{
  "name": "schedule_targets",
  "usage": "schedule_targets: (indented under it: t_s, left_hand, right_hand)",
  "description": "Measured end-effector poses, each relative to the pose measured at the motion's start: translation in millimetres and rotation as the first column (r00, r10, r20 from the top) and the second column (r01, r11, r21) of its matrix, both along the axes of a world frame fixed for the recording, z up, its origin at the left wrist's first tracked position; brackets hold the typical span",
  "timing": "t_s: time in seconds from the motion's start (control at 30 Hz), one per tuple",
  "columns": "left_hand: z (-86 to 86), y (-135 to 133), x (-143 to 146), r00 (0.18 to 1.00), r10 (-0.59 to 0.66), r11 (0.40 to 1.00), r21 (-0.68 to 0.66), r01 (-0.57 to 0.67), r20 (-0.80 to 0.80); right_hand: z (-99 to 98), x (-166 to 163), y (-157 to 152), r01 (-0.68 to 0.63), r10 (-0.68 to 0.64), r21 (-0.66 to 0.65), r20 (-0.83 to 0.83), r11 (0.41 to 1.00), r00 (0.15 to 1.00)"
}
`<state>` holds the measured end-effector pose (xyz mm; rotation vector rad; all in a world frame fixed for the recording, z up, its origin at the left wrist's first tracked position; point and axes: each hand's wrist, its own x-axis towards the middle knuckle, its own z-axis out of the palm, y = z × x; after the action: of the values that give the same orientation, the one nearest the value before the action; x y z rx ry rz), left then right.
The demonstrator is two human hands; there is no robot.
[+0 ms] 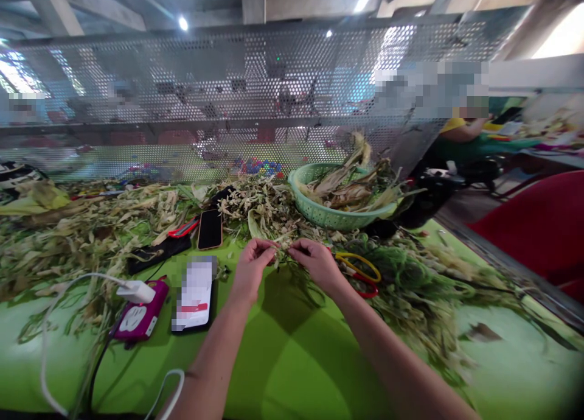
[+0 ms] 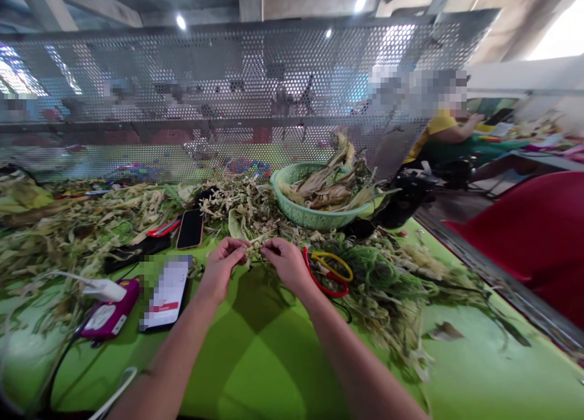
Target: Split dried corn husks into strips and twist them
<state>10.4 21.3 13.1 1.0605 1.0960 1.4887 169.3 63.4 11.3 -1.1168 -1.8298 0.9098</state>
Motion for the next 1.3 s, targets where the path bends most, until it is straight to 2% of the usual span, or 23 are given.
schedule_targets:
  t_s: [0.1, 0.27, 0.47, 0.57, 0.7, 0.83, 0.97, 1.17, 1.3]
  left_hand:
    - [1.5, -1, 1, 0.999, -0.043, 0.998, 0.039, 0.041, 0.033]
    - [-2.8, 1, 1, 1.0, 0.01, 1.0, 0.023, -0.009, -0.016]
    - [-5.4, 4, -1, 0.995, 0.032, 0.999, 0.028, -0.03, -0.096]
    - [-5.7, 4, -5, 0.976, -0.013, 0.999, 0.047, 0.024, -0.217]
    - [-5.6, 3, -5, 0.916, -0.01, 0.992, 0.11, 0.059, -0.401]
    - [-3.8, 0, -1, 0.871, -0.018, 0.988, 0.123, 0.089, -0.491]
    - [-2.0, -4, 1, 0.802, -0.041, 0.978, 0.139, 0.153, -0.596]
    - [0.0, -7, 2, 0.718, -0.06, 0.964, 0.146, 0.222, -0.693]
    - [1.2, -7, 2, 0.643, -0.043, 0.95, 0.168, 0.263, -0.764]
  right_hand:
    - [0.9, 0, -1, 0.002, -0.004, 0.048, 0.036, 0.999, 0.999]
    - [6.5, -1, -8, 0.031, -0.061, 0.223, 0.13, 0.974, 0.99]
    - [5.9, -5, -11, 0.073, -0.134, 0.27, 0.215, 0.96, 0.967]
    - [2.7, -3, -7, 0.067, -0.109, 0.199, 0.206, 0.978, 0.973]
    - [4.1, 4, -2, 0.07, -0.077, 0.051, 0.144, 0.996, 0.987]
    - [8.0, 7, -2, 0.073, -0.07, -0.042, 0.063, 0.996, 0.996]
    - [7.5, 8, -2, 0.014, -0.017, -0.15, -0.019, 0.989, 1.0]
    - [5.6, 9, 0, -0.004, -0.006, -0.178, -0.052, 0.984, 0.999]
    - [6.4, 10, 0, -0.013, 0.012, -0.183, -0.009, 0.983, 1.0]
